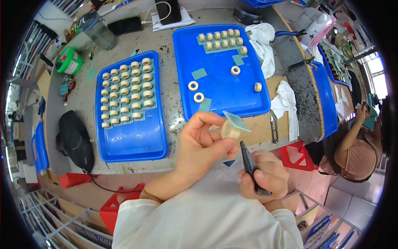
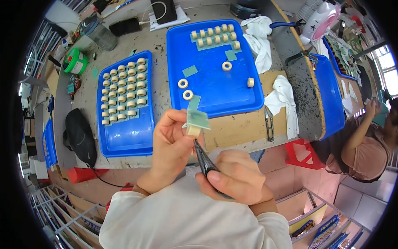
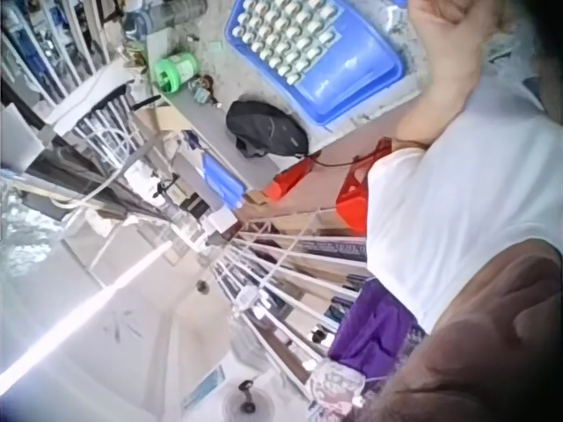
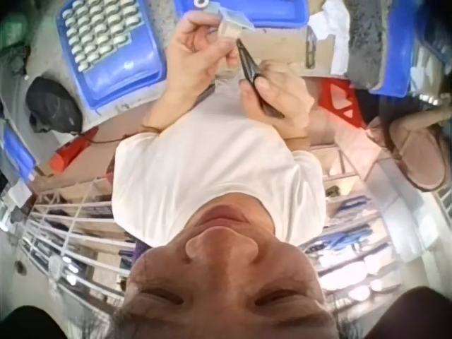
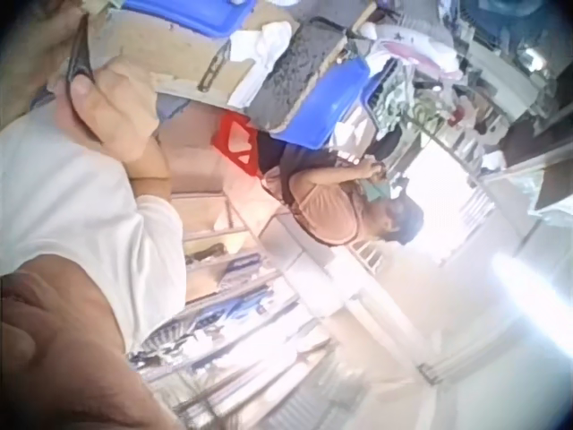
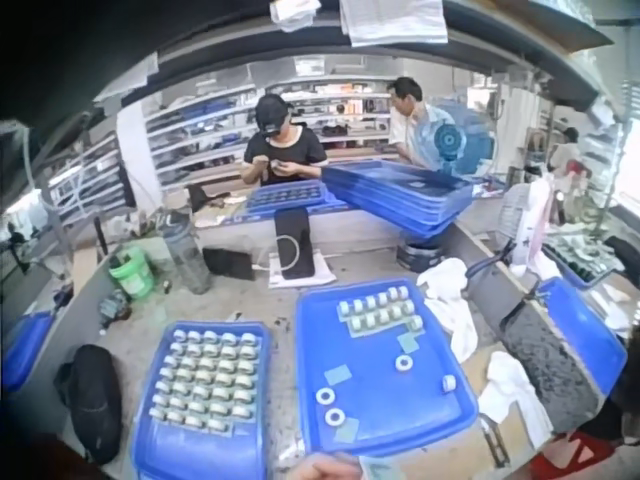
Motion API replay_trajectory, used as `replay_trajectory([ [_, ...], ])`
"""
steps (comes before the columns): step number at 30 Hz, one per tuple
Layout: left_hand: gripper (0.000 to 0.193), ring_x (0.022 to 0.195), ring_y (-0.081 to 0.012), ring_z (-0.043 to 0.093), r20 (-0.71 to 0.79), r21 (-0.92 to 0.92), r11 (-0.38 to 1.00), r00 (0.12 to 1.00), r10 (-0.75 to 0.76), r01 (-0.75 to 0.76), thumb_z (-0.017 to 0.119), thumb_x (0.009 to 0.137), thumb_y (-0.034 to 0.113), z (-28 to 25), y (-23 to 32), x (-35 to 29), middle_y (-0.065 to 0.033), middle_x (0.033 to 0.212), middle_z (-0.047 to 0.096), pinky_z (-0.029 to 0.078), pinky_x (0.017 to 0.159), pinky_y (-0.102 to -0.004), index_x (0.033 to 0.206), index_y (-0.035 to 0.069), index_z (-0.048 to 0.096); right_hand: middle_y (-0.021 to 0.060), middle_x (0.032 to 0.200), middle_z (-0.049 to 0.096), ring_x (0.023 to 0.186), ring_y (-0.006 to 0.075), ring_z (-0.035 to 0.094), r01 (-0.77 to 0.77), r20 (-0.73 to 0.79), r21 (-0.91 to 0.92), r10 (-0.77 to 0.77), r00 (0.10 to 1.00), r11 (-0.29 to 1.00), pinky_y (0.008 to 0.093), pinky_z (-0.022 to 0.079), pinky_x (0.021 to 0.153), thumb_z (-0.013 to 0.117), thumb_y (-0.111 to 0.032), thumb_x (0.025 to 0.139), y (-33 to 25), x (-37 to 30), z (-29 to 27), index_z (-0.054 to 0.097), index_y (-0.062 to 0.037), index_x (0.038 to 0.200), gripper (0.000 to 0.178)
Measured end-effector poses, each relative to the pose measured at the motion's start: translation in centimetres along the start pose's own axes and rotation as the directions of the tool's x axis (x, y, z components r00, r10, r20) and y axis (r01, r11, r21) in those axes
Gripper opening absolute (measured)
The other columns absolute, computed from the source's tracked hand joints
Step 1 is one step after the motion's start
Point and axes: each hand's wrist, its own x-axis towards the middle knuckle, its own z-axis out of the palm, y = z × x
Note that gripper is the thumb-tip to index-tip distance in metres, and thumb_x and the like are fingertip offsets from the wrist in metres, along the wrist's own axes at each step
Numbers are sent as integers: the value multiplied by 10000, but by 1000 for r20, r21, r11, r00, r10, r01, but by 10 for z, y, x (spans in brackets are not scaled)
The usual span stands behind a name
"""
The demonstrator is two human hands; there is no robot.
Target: Assembling and cleaning small mechanical or electronic components at a factory workbench.
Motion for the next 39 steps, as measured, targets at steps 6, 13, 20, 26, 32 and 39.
replay_trajectory([
  [6,343,741,-174,584,-7,103,990,995,98,-97,559,673,-139,6,2,-3,-155,904,535,502,540,-241,926,-3,371,61,658,506,478,199,494,-99,4,-82,99,995,992,286,420,421,675,76,557,-4,-7,4,495,-48,943,444],
  [13,350,830,-216,578,10,111,981,987,162,-162,568,659,-147,4,3,-6,-149,931,511,523,573,-252,926,-12,386,81,677,521,534,215,540,-180,-30,-135,178,984,974,285,443,452,689,81,537,-9,-11,7,489,-45,929,459],
  [20,336,775,-202,587,-25,67,988,990,138,-136,558,672,-140,6,3,-8,-155,923,522,515,545,-247,936,-24,386,81,670,520,519,213,532,-193,-69,-86,188,980,977,288,443,447,690,97,518,-10,-14,7,483,-42,924,477],
  [26,221,570,-146,549,4,4,1000,1000,-24,24,517,739,-70,8,6,-9,-144,831,556,451,459,-239,942,-37,434,78,652,504,489,211,513,-177,-72,-89,171,983,980,287,432,426,684,105,518,-10,-11,6,487,-45,912,465],
  [32,172,539,-160,541,8,-1,990,990,-142,142,484,791,15,9,6,-12,-119,793,557,428,427,-244,960,-10,466,76,644,495,473,209,504,-146,-62,-69,142,988,987,284,423,412,676,119,517,-10,-8,5,487,-36,898,452],
  [39,319,455,-124,496,50,-7,984,983,-177,177,511,794,239,6,1,-6,-143,822,560,410,398,-210,972,-21,461,76,648,499,490,211,514,-163,-98,-78,155,983,984,293,426,417,679,106,526,-6,-13,3,487,-37,907,449],
])
